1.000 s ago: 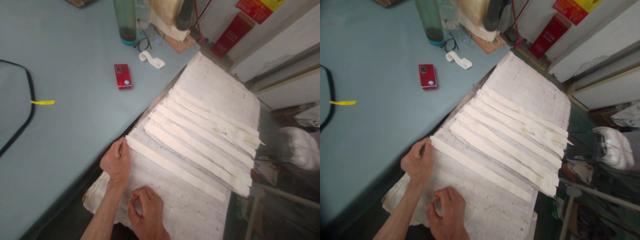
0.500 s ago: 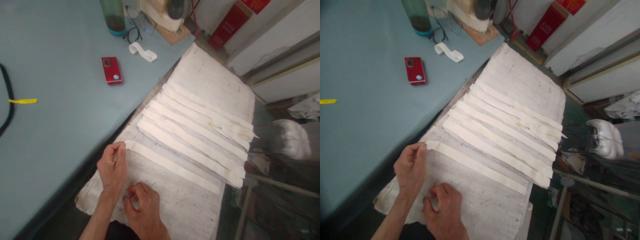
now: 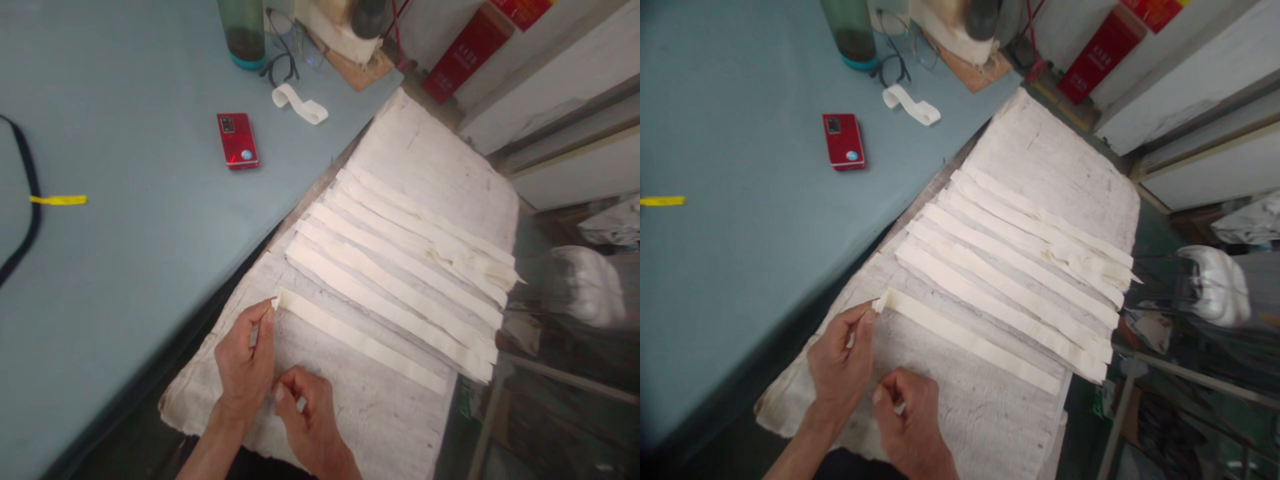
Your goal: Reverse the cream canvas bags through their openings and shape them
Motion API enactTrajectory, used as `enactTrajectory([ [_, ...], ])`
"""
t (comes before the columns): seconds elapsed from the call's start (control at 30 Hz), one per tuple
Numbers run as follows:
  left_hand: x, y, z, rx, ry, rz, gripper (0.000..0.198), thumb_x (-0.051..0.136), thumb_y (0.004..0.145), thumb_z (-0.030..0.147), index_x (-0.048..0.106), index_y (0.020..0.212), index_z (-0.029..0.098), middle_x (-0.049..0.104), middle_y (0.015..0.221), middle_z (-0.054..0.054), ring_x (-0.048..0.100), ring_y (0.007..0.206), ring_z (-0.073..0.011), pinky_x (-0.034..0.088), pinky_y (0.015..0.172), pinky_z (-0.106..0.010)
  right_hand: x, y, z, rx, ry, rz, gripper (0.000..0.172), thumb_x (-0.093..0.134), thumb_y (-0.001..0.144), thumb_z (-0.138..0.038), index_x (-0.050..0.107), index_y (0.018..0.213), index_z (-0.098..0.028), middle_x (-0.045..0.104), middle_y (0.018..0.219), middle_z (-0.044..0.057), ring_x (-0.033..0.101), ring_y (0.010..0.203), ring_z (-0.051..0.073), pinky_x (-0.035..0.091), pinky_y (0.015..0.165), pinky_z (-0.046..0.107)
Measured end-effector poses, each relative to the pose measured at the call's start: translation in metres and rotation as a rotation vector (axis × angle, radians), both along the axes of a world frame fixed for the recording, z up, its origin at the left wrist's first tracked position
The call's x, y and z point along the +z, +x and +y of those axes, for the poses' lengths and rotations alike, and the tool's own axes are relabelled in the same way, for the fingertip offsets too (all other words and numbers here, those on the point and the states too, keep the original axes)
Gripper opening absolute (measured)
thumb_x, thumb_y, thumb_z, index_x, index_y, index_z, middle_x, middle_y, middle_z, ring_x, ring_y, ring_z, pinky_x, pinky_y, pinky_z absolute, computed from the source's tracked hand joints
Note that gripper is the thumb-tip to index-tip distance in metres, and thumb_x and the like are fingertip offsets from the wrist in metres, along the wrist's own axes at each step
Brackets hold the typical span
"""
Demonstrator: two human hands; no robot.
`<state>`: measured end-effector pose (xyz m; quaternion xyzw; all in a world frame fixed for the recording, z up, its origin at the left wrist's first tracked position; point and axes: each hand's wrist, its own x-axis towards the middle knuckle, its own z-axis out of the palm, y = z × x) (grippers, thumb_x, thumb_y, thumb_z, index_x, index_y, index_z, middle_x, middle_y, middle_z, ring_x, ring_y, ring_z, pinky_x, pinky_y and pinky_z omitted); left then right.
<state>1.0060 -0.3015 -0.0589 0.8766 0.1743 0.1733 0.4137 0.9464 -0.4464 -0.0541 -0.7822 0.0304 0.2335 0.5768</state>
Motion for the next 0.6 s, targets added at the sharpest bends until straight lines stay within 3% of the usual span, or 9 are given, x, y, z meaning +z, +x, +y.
enactTrajectory([
  [0.07,0.003,0.001,0.002,-0.02,0.002,0.0,0.022,0.063,0.11,0.027,0.082,0.109,0.017,0.094,0.106,-0.005,0.09,0.094,-0.0209,0.068,0.089,-0.025,0.0,0.001,-0.002,-0.027,0.013,0.047,0.048,0.06,0.109,-0.051,0.061,0.07,-0.022,0.061,0.06,-0.001,0.06,0.058,0.015,0.042,0.058,0.026],
  [0.2,0.013,0.003,0.008,-0.085,0.002,-0.003,0.025,0.06,0.111,0.029,0.082,0.109,0.018,0.094,0.107,-0.004,0.091,0.095,-0.0195,0.068,0.091,-0.023,-0.002,0.008,0.004,-0.107,0.013,0.152,0.058,0.05,0.113,-0.064,0.062,0.076,-0.022,0.061,0.056,-0.001,0.053,0.048,0.012,0.038,0.051,0.024],
  [0.37,0.025,0.002,0.008,-0.055,0.016,0.042,0.025,0.061,0.11,0.029,0.083,0.108,0.017,0.094,0.105,-0.005,0.091,0.093,-0.0195,0.068,0.086,-0.022,0.001,0.028,0.015,-0.338,0.097,0.475,0.066,0.066,0.093,-0.084,0.066,0.081,-0.02,0.067,0.056,0.002,0.053,0.042,0.011,0.041,0.045,0.022],
  [0.6,0.028,0.001,-0.009,0.107,0.023,0.139,0.023,0.064,0.11,0.034,0.083,0.103,0.022,0.093,0.098,-0.001,0.088,0.078,-0.0191,0.065,0.069,-0.024,0.004,0.044,0.017,-0.384,0.077,0.598,0.058,0.073,0.085,-0.077,0.07,0.076,-0.019,0.072,0.055,0.005,0.052,0.036,0.011,0.039,0.038,0.02],
])
